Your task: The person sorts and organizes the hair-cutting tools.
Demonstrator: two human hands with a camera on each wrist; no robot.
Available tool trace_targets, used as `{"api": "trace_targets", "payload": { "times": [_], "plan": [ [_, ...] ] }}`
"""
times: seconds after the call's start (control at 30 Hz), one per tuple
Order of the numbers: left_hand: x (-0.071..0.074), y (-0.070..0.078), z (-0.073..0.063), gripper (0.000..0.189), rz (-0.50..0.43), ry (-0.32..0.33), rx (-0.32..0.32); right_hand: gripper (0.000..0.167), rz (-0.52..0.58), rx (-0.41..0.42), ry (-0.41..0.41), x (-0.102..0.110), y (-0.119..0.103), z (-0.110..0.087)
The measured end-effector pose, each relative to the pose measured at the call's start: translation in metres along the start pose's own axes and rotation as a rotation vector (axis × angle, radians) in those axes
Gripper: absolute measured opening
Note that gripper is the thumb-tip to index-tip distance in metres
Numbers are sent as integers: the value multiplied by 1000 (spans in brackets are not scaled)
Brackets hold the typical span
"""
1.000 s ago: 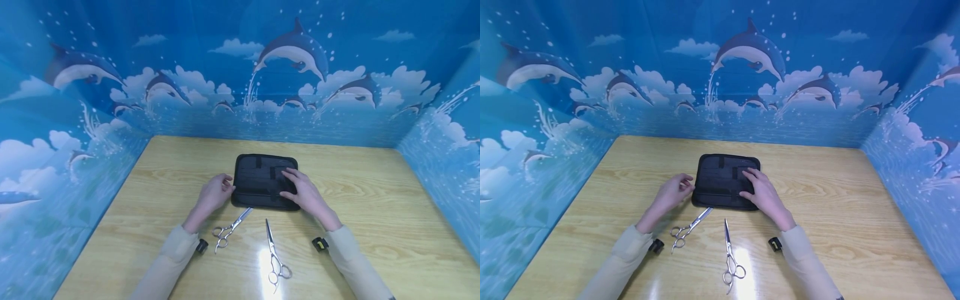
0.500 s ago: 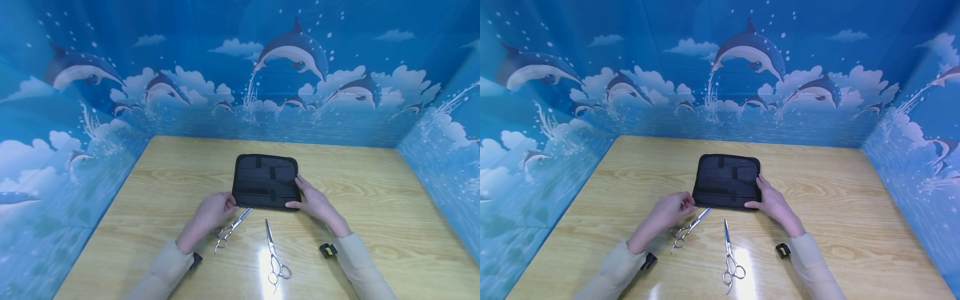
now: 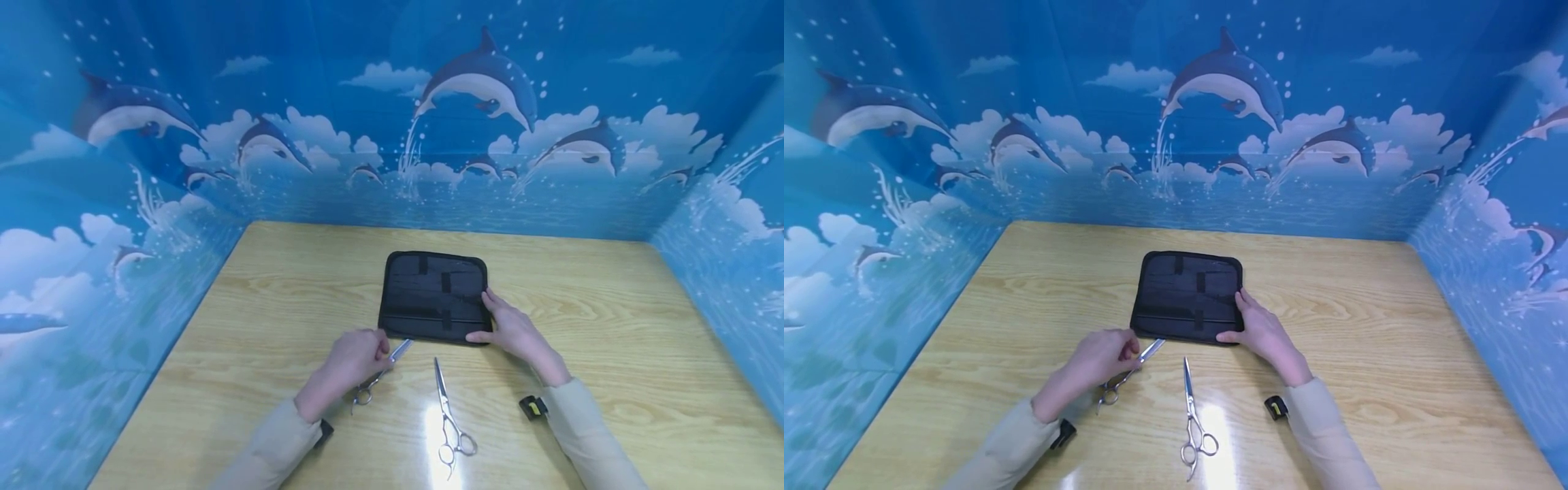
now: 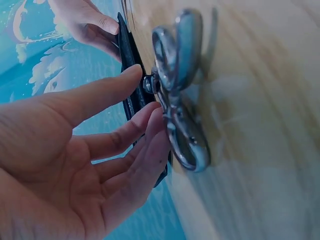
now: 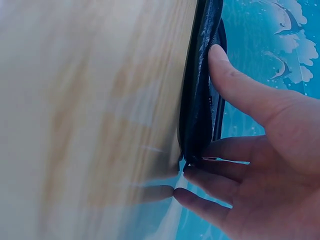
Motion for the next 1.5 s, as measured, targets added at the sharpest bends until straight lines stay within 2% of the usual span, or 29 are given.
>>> {"api": "trace_targets", "payload": {
  "times": [0.13, 0.3, 0.57, 0.77, 1.07, 1.27, 1.5],
  "plan": [
    [-3, 1, 4, 23, 50, -28, 22, 101, -8, -9, -5, 0, -2, 0],
    [-5, 5, 7, 19, 89, -47, 15, 101, -22, -5, -2, 0, -2, 0],
    [-5, 3, 7, 16, 103, -63, 1, 101, -24, 0, -4, -1, -2, 1],
    [-2, 2, 4, 18, 129, -48, -28, 101, -24, -16, -13, -2, 0, 2],
    [4, 2, -1, 22, 127, 8, -76, 101, -32, -5, 0, 0, 0, -1],
    [10, 0, -2, 23, 91, 18, -95, 101, -33, -9, -1, 1, 1, -1],
    [16, -6, -4, 16, -38, 5, -117, 102, -29, -16, -6, 0, 0, 0]
  ]
}}
Point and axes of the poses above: each hand's wrist, its own z-axis towards the middle knuckle, its own x-axis out of the back of the hand, y = z × x, the point moved 6 cm from there along z, towards the middle knuckle, and after that the axes turned 11 degrees about y, right-handed, at the moved point
